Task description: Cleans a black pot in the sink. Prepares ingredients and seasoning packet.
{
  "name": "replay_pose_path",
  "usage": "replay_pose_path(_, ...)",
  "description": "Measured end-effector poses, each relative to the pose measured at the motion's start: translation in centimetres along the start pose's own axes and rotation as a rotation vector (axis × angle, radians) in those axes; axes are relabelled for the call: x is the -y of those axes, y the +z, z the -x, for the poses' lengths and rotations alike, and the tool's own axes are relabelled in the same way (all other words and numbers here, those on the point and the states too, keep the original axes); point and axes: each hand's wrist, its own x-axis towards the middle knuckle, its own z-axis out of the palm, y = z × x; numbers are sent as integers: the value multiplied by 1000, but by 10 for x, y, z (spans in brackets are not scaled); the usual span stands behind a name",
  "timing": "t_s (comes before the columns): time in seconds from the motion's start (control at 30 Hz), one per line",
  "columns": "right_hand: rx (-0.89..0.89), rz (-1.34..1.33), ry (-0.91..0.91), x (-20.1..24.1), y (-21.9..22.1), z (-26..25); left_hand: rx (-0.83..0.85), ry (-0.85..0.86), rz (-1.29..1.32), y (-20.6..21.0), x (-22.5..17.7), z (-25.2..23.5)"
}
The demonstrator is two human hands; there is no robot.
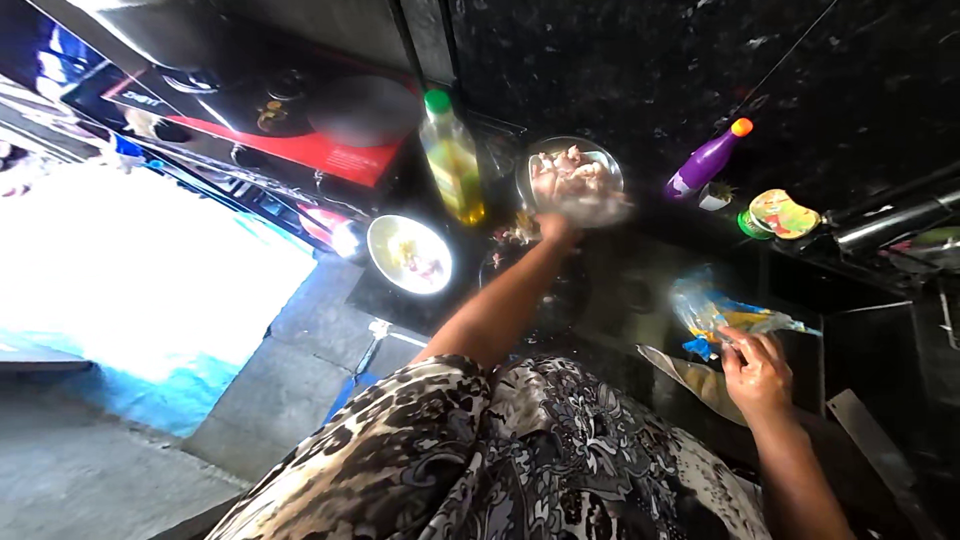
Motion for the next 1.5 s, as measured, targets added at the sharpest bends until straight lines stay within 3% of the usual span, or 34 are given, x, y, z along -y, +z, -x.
replay_pose_path(0.1,-52,-30,-147,17,5,-17,115,-4,117,-9,-1,38)
replay_pose_path(0.2,-81,-145,-376,36,21,-34,551,-101,16,-39,3,92)
replay_pose_path(0.27,-20,-244,-514,47,36,-47,765,-53,-85,-58,4,110)
replay_pose_path(0.33,75,-333,-631,60,55,-58,734,50,-73,-76,10,119)
replay_pose_path(0.47,112,-565,-778,85,88,-78,326,210,-27,-115,29,121)
replay_pose_path(0.53,88,-685,-687,90,101,-84,146,241,-11,-146,34,123)
replay_pose_path(0.6,171,-678,-455,89,110,-92,1,280,36,-181,35,130)
replay_pose_path(0.7,523,-528,-158,90,144,-119,-128,362,127,-229,36,140)
replay_pose_path(0.77,641,-421,-154,94,171,-135,-181,399,222,-248,30,143)
replay_pose_path(0.83,618,-380,-174,102,192,-143,-207,420,298,-263,23,142)
replay_pose_path(0.93,595,-330,-101,114,215,-145,-213,447,340,-283,17,130)
replay_pose_path(1.1,569,-356,110,111,216,-119,-129,425,294,-314,4,100)
replay_pose_path(1.23,554,-344,239,128,179,-88,-63,412,247,-337,-10,80)
replay_pose_path(1.33,438,-226,310,148,173,-78,-43,394,210,-344,-22,75)
replay_pose_path(1.43,389,-208,267,167,190,-86,12,401,181,-352,-28,64)
replay_pose_path(1.5,454,-183,362,180,205,-107,32,407,142,-360,-27,58)
